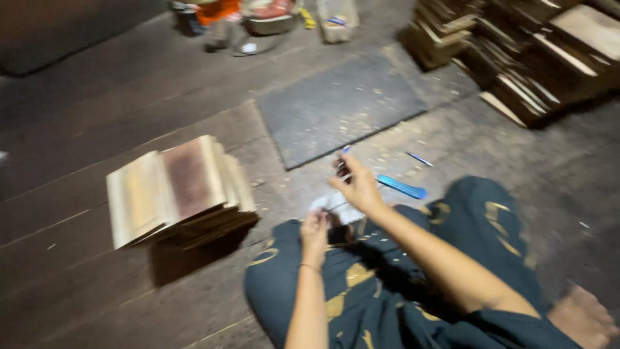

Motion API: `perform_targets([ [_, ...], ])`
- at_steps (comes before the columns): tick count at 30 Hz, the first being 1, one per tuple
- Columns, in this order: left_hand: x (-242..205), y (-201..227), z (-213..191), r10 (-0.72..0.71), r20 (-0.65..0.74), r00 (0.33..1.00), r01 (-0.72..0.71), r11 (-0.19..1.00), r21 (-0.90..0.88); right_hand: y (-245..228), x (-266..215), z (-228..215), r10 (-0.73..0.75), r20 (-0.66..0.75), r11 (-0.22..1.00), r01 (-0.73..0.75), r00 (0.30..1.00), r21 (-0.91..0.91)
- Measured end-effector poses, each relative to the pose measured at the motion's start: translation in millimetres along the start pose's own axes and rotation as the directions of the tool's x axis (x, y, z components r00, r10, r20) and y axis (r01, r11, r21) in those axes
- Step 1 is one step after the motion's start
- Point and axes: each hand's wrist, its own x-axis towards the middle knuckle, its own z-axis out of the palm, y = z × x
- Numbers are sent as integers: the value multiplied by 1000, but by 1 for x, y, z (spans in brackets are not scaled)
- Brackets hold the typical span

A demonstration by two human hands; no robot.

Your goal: Marking and scoring thin wooden planks using a pencil and utility knife against a template.

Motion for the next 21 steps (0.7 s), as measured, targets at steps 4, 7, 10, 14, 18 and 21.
perform_targets([
  [4, -19, 33, -5, -120, -26, 992, 118, 991, -64, 58, 17, -120, 11, -129, 966, -44, 992, -255],
  [7, -19, 43, -13, -146, 7, 989, 146, 984, -99, 94, 39, -215, -129, -242, 837, -25, 962, -546],
  [10, -12, 33, -18, -160, 22, 987, 162, 979, -121, 137, 71, -310, -310, -330, 622, -72, 891, -779],
  [14, 3, 14, -23, -225, -42, 973, 222, 973, -65, 144, 113, -408, -325, -433, 390, -298, 841, -871],
  [18, 19, -18, -31, -190, -63, 980, 191, 982, 7, 144, 143, -460, -276, -444, 405, -316, 852, -858],
  [21, 35, -51, -41, -200, -62, 978, 200, 980, -2, 168, 168, -490, -315, -393, 376, -267, 864, -887],
])
